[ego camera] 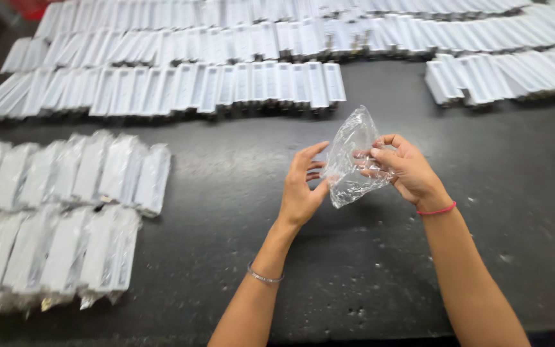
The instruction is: The person repeatedly picks up white rectangular plastic components and wraps each one individually in clear plastic film. The wrapped items are stacked on the table, and the person continues the cycle by retrieving more components and film from a nearby bag.
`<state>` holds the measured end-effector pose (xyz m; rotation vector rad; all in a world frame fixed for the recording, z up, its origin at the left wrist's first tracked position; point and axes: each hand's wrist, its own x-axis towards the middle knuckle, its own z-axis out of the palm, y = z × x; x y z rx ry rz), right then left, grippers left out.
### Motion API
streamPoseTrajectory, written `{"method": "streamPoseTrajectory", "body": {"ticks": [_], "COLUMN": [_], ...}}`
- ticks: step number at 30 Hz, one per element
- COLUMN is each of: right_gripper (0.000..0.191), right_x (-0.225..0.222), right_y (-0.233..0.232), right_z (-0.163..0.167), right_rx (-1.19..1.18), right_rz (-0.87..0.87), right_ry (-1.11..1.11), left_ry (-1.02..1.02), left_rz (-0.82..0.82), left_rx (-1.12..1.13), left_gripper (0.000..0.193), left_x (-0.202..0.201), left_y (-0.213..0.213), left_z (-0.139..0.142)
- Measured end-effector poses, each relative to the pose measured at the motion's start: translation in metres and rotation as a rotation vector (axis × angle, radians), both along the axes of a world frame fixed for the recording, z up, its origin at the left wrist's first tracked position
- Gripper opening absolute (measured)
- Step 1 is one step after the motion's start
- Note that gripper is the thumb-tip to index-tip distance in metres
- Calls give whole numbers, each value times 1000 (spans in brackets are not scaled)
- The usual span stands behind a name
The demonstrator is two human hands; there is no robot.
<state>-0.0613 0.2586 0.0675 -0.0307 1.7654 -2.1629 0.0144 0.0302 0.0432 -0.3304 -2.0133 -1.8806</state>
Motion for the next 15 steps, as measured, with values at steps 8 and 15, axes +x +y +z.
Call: {"method": "streamPoseTrajectory", "body": {"ticks": [8,15], "right_gripper": [21,24], "right_x": [-13,-18], "right_y": [1,22], "right_z": [-44,-42], "right_rx": [358,335], "right_rz": [-174,-278], "right_ry": [227,156], "left_ry": [-16,-31], "left_rz": [351,269], "left_rx": [-248,-247], "left_gripper": [15,17], "left_x": [-11,-10], "left_y": [-20,-15], "left_z": [-11,-12]}}
